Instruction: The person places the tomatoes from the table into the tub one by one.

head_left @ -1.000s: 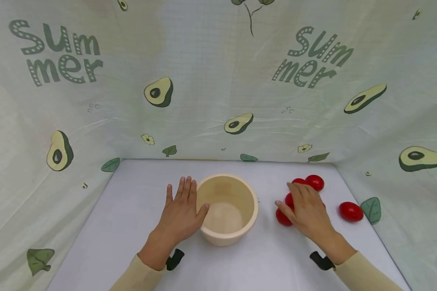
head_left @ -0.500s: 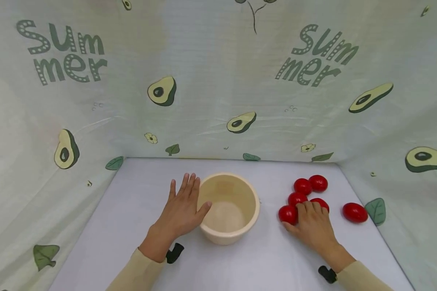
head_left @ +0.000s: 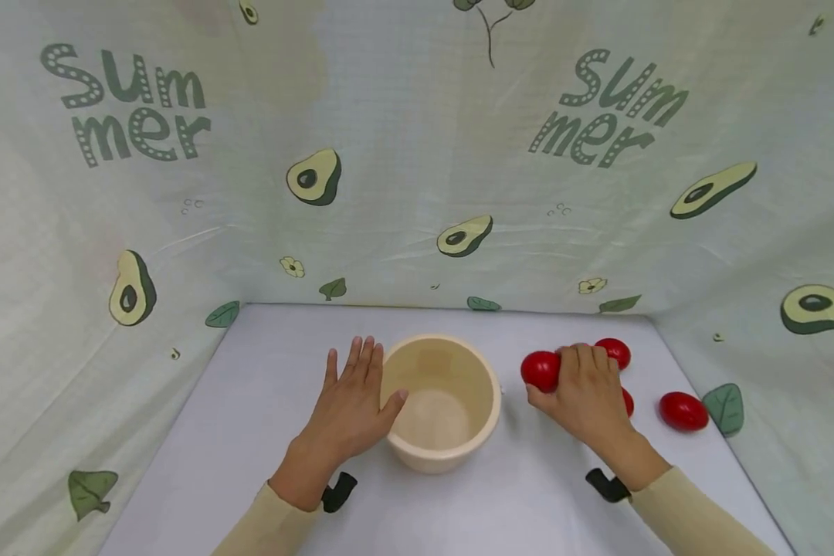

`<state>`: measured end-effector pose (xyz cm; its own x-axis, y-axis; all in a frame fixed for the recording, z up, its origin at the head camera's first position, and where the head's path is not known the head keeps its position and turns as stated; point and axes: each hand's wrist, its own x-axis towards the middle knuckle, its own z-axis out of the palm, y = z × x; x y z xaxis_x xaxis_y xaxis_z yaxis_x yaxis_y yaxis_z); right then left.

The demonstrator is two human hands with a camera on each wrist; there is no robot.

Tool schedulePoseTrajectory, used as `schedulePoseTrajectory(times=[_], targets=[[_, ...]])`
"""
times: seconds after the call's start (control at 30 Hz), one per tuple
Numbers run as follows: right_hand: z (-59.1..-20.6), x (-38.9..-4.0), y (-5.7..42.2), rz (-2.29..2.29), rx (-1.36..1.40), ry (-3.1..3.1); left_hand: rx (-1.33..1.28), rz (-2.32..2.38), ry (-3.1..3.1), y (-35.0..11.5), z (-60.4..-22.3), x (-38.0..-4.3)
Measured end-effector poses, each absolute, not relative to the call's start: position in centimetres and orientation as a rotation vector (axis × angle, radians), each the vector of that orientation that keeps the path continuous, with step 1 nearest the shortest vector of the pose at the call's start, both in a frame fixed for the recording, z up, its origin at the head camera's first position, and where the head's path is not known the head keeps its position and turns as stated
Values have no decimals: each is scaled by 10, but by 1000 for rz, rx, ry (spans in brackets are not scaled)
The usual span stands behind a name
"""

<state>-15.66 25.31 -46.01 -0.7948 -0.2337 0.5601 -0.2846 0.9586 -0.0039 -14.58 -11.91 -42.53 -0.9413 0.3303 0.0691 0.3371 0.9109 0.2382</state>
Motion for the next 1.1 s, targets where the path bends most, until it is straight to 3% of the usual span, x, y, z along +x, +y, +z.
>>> schedulePoseTrajectory(times=[0.13, 0.23, 0.4, 0.6, 1.1], targets=[[-408, -165, 211, 252, 482, -2478, -522, -375, -3043, -119, -425, -145], [-392, -163, 176, 303, 643, -2485, -520, -363, -3052, -119, -425, -146], [-403, -158, 135, 208, 943, -2534, -522, -368, -3023, -117, -426, -146], [-414, -161, 117, 143, 1162, -2643, -507, -326, -3022, -116, -426, -145], [-416, -165, 113, -21, 1221, -2669, -489, -311, -2998, -113, -426, -145]])
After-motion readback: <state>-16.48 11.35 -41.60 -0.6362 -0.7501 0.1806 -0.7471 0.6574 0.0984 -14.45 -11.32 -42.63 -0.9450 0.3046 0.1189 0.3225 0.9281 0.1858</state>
